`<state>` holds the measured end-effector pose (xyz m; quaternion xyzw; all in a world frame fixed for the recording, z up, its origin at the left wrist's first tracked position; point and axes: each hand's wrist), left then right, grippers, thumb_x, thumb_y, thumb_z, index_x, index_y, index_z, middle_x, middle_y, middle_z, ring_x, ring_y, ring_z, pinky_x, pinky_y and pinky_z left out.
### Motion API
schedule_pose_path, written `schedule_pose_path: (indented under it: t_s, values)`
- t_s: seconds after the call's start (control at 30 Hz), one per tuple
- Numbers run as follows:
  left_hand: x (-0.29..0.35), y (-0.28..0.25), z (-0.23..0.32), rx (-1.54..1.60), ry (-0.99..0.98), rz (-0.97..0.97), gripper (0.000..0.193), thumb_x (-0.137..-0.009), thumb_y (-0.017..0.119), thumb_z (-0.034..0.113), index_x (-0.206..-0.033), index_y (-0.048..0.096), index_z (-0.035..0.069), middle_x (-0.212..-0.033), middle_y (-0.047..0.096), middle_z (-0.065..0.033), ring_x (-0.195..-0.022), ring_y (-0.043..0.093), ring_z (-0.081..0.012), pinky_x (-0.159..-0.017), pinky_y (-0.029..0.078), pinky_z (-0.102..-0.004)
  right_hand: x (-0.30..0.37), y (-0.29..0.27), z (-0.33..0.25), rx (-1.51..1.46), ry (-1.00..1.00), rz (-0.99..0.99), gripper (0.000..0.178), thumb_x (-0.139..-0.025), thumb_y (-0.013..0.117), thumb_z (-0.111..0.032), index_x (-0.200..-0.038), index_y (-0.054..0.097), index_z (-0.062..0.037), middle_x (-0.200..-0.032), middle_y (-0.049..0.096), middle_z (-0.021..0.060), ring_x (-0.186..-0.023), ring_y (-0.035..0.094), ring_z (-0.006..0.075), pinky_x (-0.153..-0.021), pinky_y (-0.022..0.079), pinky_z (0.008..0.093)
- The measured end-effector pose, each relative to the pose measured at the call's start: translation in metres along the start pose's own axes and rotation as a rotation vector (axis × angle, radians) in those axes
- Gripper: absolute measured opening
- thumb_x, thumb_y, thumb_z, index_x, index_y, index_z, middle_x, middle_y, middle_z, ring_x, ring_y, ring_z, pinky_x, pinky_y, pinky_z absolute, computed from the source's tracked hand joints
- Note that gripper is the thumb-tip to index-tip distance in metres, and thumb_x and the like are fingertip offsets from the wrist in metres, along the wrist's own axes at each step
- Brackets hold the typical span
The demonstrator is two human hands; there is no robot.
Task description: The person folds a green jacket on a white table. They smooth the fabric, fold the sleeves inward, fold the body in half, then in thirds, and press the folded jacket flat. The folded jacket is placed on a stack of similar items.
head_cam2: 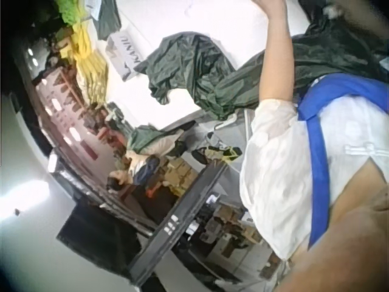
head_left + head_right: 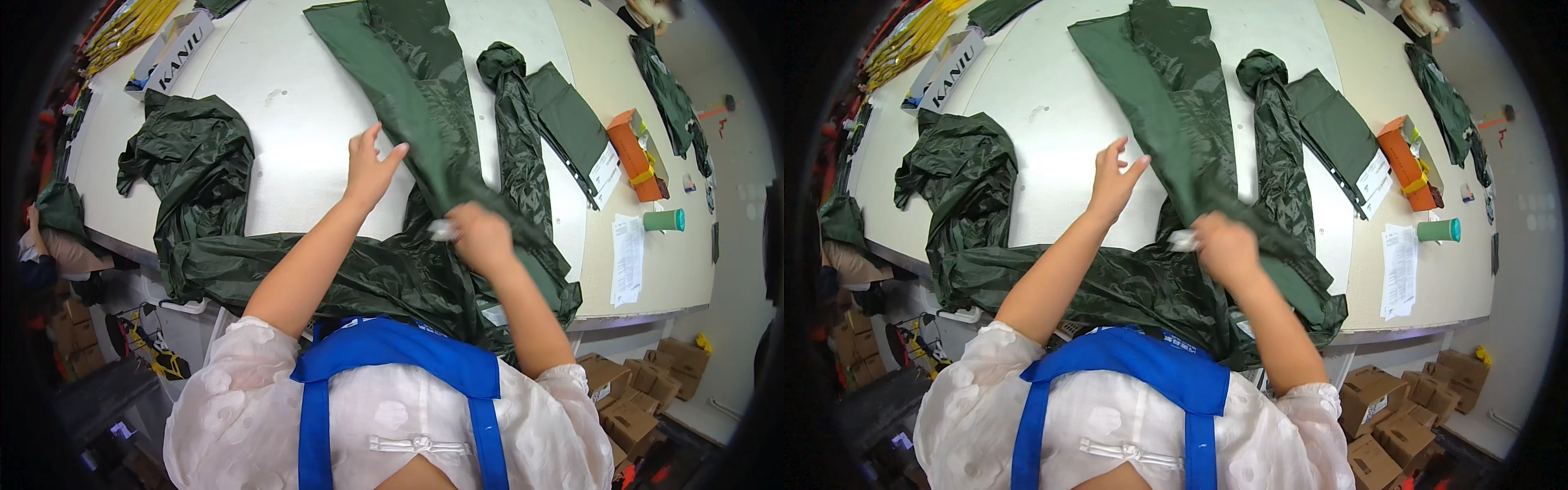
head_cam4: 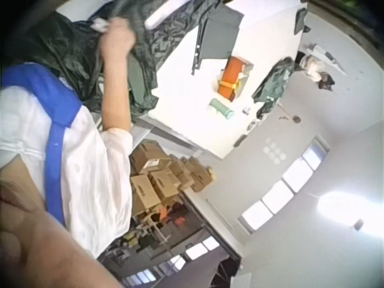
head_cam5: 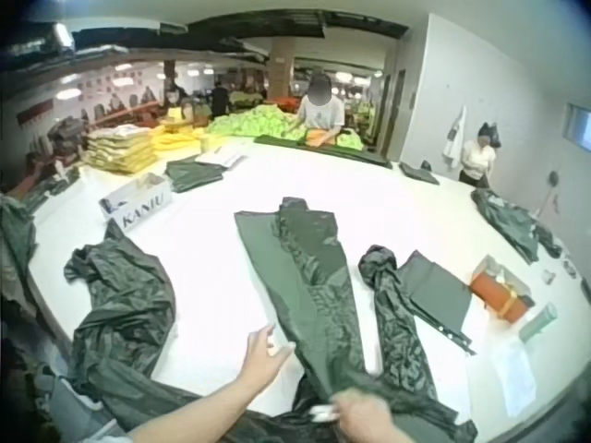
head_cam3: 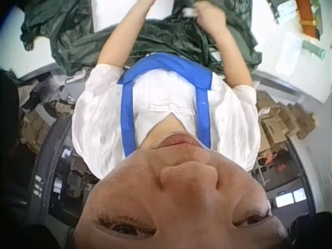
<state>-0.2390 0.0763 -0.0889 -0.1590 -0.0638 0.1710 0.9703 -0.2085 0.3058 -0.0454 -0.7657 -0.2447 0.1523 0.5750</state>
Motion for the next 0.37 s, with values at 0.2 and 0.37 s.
schedule_pose_path:
  t_s: [0.2,0.37]
  values:
    - [-0.014,0.023,-0.036,-0.422,0.007,-0.309,0.085,-0.072,0.071,0.022,-0.144,0.027,0.015,-0.12,0.045,-0.0211,-0.104,0.053,-0.0339,-0.089,0.046,-0.0365,-0.013,-0.01,0.018,-0.261,0.338,0.341,0.045,-0.072,0.073,-0.018,-0.115,0.059,-0.013,-0.12,0.057,0.0065,-0.091,0.065,0.025,-0.069,0.054,0.038]
    - [-0.004,0.015,-0.051,0.491,-0.63,-0.286,0.081,-0.082,0.068,0.035,-0.147,0.021,0.021,-0.131,0.043,-0.0139,-0.105,0.053,-0.0335,-0.093,0.045,-0.0468,0.013,0.011,0.026,-0.164,0.067,0.054,0.041,-0.071,0.075,-0.019,-0.111,0.066,-0.014,-0.095,0.068,0.0111,-0.084,0.067,0.0256,-0.074,0.053,0.0362]
Point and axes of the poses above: each hand's wrist, its own x-axis away from the middle knuckle, its own y-axis out of the palm, z = x × y
